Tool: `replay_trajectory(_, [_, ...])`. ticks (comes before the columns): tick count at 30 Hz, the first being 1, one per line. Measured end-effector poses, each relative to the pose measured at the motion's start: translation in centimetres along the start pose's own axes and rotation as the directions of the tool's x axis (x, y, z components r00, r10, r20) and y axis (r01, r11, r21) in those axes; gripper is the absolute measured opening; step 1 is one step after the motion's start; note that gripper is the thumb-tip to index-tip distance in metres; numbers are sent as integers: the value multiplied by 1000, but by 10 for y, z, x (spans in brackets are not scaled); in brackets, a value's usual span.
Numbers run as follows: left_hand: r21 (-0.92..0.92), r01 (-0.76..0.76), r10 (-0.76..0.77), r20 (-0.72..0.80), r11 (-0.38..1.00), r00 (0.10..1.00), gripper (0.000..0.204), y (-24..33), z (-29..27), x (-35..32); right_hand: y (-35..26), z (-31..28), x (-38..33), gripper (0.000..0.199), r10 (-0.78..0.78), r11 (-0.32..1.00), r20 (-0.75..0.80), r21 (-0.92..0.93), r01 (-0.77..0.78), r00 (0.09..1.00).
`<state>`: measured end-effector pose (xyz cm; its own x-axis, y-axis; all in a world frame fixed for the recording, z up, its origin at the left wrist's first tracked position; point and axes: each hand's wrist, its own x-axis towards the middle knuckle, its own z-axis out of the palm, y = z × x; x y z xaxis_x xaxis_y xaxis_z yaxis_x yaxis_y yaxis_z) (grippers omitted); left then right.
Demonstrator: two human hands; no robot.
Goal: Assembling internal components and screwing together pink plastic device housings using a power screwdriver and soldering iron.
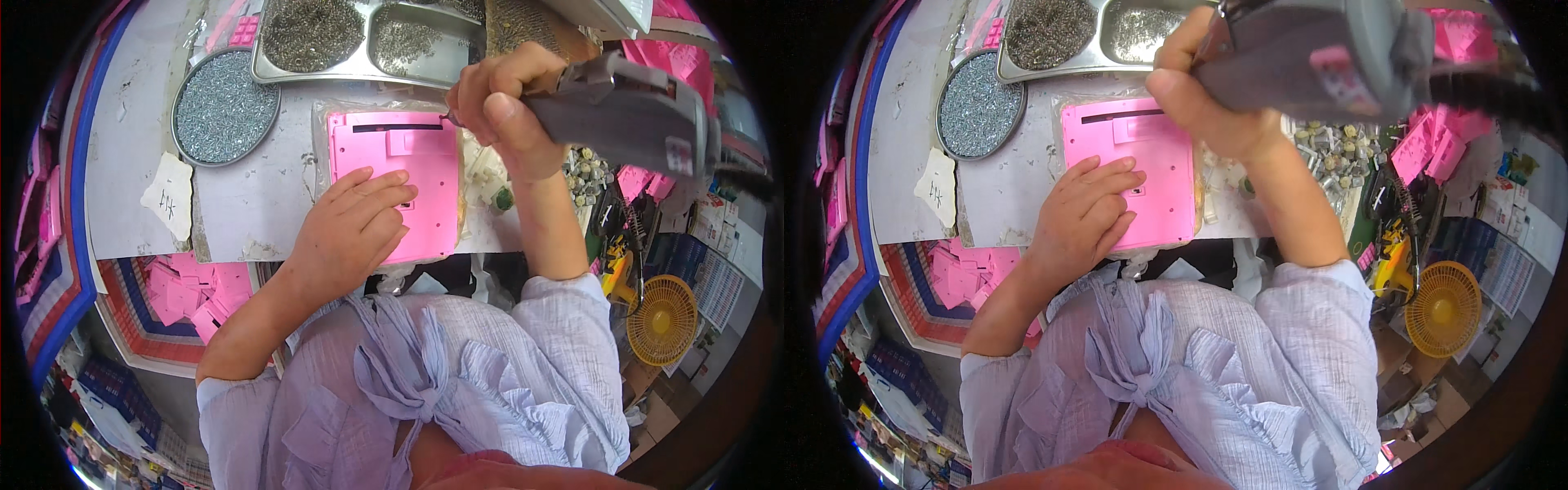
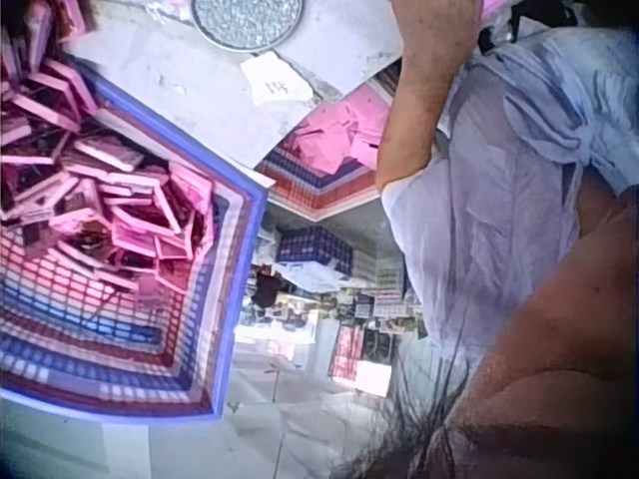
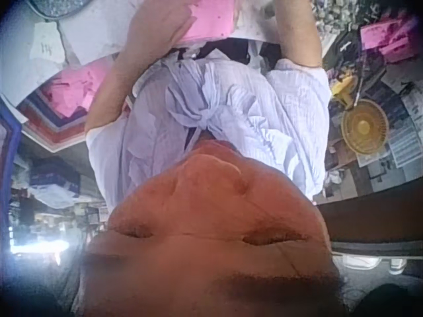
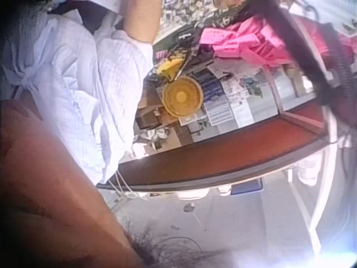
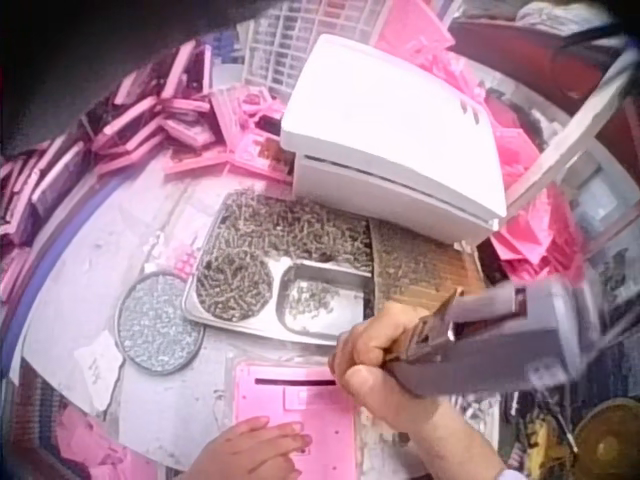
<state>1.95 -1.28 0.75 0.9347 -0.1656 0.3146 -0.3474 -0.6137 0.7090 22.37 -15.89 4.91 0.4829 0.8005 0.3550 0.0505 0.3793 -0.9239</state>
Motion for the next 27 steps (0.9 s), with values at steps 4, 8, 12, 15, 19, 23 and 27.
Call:
replay_trajectory(4, [-42,23,-26,-80,999,996,16,-5,2,-5,-30,2,12,22,-101,988,37,-110,104,994])
replay_trajectory(8, [-194,92,-123,-157,977,980,12,3,-1,-3,-65,39,4,25,-156,963,138,242,119,978])
replay_trajectory(12, [-259,197,-249,-186,946,951,13,11,-15,-7,-51,69,-2,25,-157,942,130,318,109,979])
replay_trajectory(15, [-241,209,-260,-202,948,944,15,8,-21,-12,-44,80,2,26,-148,943,94,312,113,984])
replay_trajectory(19, [-62,159,-168,-204,985,964,19,0,-33,-17,-42,87,10,25,-86,954,94,294,55,992])
replay_trajectory(23, [125,161,-123,-266,979,956,26,-18,-56,-9,-43,86,25,20,-106,976,99,203,84,989])
replay_trajectory(27, [436,456,-249,-453,776,856,19,-85,-99,-8,-4,76,44,14,-113,990,45,94,108,993])
